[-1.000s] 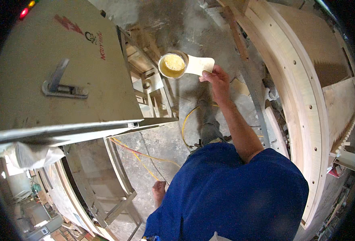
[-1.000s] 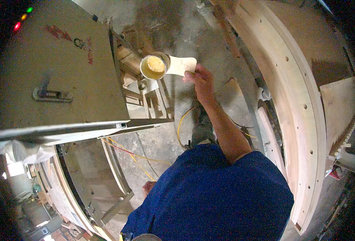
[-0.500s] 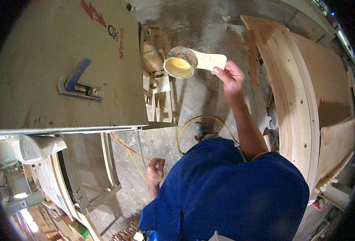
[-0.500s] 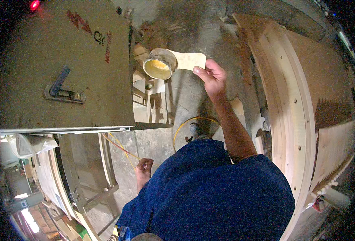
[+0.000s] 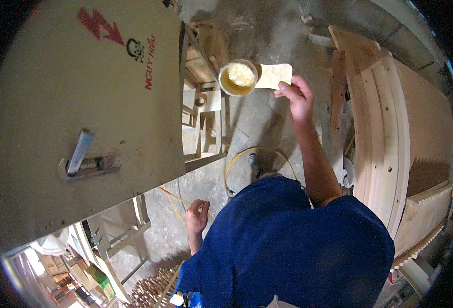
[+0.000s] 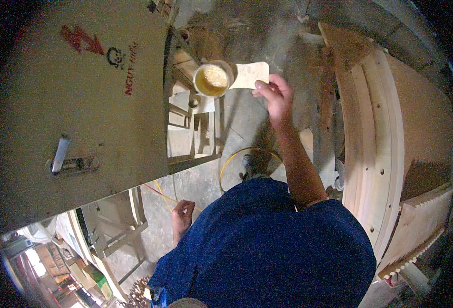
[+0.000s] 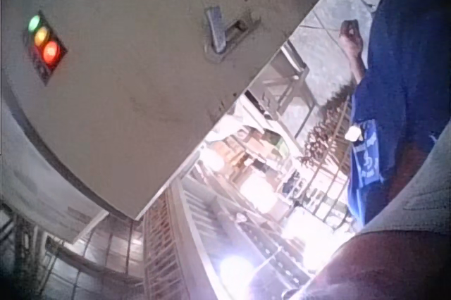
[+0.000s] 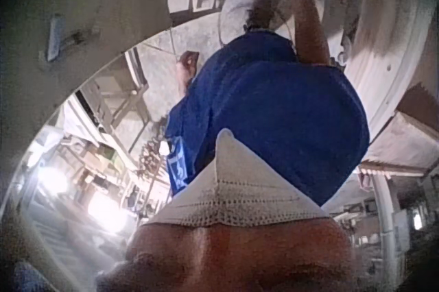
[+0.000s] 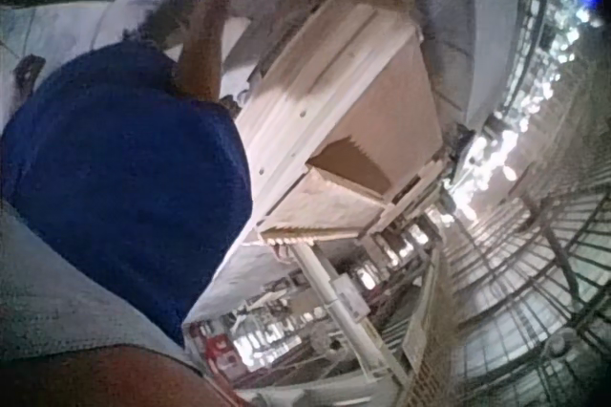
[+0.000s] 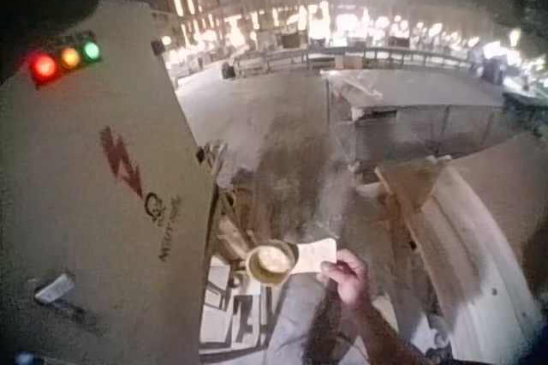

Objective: The person picks up a wooden cup containing a yellowish liquid, pours additional liquid from two plastic bottles into it, and then uses a power drill with a mixing attachment to stir the contents. The person then wipes the cup with a cloth and places it on a wooden rack.

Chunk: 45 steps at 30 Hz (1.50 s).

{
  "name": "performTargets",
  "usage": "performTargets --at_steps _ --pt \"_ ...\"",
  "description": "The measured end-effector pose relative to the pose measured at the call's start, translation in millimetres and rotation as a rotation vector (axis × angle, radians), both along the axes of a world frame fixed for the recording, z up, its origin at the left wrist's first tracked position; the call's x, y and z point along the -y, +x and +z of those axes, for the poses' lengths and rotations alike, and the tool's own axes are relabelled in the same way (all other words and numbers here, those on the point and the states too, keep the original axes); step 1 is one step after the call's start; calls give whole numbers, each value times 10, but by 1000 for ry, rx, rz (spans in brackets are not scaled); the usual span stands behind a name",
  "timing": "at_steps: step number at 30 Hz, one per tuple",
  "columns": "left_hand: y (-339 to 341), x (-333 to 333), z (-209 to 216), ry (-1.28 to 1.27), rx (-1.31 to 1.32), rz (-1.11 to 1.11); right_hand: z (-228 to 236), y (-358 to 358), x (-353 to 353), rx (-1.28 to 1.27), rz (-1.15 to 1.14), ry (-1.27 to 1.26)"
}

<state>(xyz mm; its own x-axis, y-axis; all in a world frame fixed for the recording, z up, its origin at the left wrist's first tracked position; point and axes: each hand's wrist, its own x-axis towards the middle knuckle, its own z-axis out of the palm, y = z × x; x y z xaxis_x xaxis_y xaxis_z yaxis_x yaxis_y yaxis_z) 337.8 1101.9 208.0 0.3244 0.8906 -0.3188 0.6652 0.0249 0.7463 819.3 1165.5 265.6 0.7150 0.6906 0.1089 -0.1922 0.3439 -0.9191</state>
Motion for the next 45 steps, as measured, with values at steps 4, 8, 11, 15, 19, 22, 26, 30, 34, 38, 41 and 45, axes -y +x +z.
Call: performTargets --at_steps 4,8,11,15,19,22,26,30,34,38,41,45 --pt "-126 28 -79 -75 -133 -36 -646 306 -70 -211 -65 -312" --pt "-307 119 97 -237 -370 -43 -1496 343 155 -232 -150 -603" --pt "-352 190 193 -311 -330 8 -1704 166 314 -269 -99 -640" --pt "-213 117 80 -354 -294 -12 -1970 -100 294 -255 -21 -638" --pt "44 48 160 -398 -346 -28 -2012 -285 119 -262 134 -731" --pt "-225 181 34 -390 -377 -28 -2283 -289 9 -175 200 -789" --pt "-1011 508 -425 -650 -351 93 -2812 -630 -342 28 86 -761" --pt "-1797 1052 -404 -594 -662 -58 -4395 -726 -682 164 -99 -746" --pt "-1617 1654 152 -845 -607 331 -4597 -979 -1340 9 -59 -765" --pt "-1039 1760 358 -1046 -601 660 -4984 -1097 -1644 -469 132 -700" --pt "-765 1478 405 -1102 -586 781 -5593 -959 -1876 -281 159 -627" --pt "-516 1265 466 -1123 -547 889 -5702 -862 -2216 -59 165 -753"
